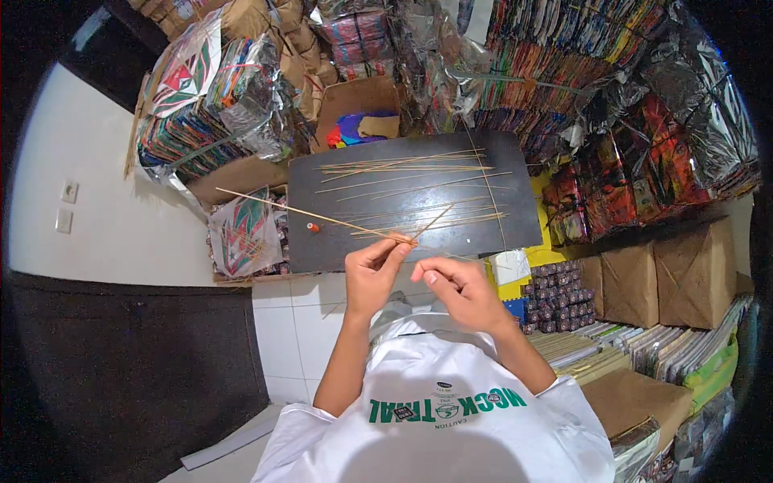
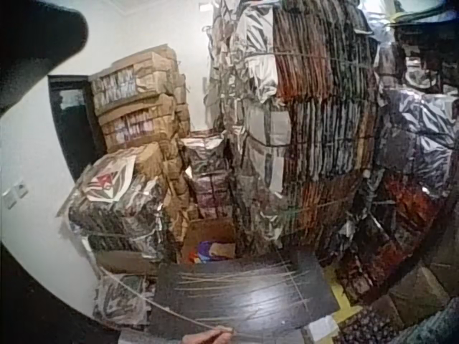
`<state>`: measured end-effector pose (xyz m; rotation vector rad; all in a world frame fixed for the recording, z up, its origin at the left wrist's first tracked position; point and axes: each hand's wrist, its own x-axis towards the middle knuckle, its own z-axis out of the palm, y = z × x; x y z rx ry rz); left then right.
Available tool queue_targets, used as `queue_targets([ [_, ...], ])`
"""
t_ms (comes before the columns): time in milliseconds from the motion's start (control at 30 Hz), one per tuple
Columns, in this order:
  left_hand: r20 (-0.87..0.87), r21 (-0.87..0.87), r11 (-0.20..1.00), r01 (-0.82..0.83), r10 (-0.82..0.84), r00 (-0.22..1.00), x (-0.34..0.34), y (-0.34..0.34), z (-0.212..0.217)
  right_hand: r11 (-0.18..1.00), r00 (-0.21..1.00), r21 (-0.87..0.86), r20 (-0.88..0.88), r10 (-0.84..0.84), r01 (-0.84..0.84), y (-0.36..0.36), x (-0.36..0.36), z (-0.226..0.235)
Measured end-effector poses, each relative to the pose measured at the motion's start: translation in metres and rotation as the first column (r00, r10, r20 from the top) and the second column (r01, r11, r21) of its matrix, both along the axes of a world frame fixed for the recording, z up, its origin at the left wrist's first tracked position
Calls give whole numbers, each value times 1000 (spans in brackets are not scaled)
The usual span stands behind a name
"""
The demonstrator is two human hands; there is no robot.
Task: The person assembles a kite frame by hand. They pick up thin wooden sticks from a pile on a table, align them, and tie them together with string to form a cross structure. The process involves repeated handling of sticks and string to secure the joints.
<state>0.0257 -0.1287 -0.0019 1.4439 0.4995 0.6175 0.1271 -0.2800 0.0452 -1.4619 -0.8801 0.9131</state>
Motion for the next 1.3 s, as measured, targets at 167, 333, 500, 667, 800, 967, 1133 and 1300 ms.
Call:
queue_targets([
  [167, -103, 172, 976, 130, -113, 988, -6, 8, -5, 989, 891, 90, 431, -142, 114, 0, 24, 28],
  [333, -162, 240, 917, 319, -286, 944, -18, 22, 5, 961, 783, 84, 564, -263, 263, -16, 65, 41],
  [500, 180, -116, 965, 233, -211, 961, -27, 34, 7, 987, 966, -29, 211, -151, 161, -37, 92, 10],
  [667, 324, -367, 929, 55, 72, 943, -22, 45, 14, 997, 997, -40, 8, 73, -73, -47, 85, -36],
  [800, 333, -473, 881, 10, 168, 928, -17, 51, 14, 963, 948, -131, -248, 199, -237, -39, 59, -55],
  [967, 277, -480, 854, -199, 363, 890, -19, 71, 13, 938, 925, -72, -208, 318, -338, -38, 51, -69],
  [1133, 299, -441, 807, -392, 544, 784, -42, 105, 21, 936, 972, -264, -105, 212, -233, -79, 78, -97],
  [1300, 326, -380, 801, -462, 583, 744, -65, 124, 20, 800, 944, -589, 316, 95, 117, -152, 116, -154],
])
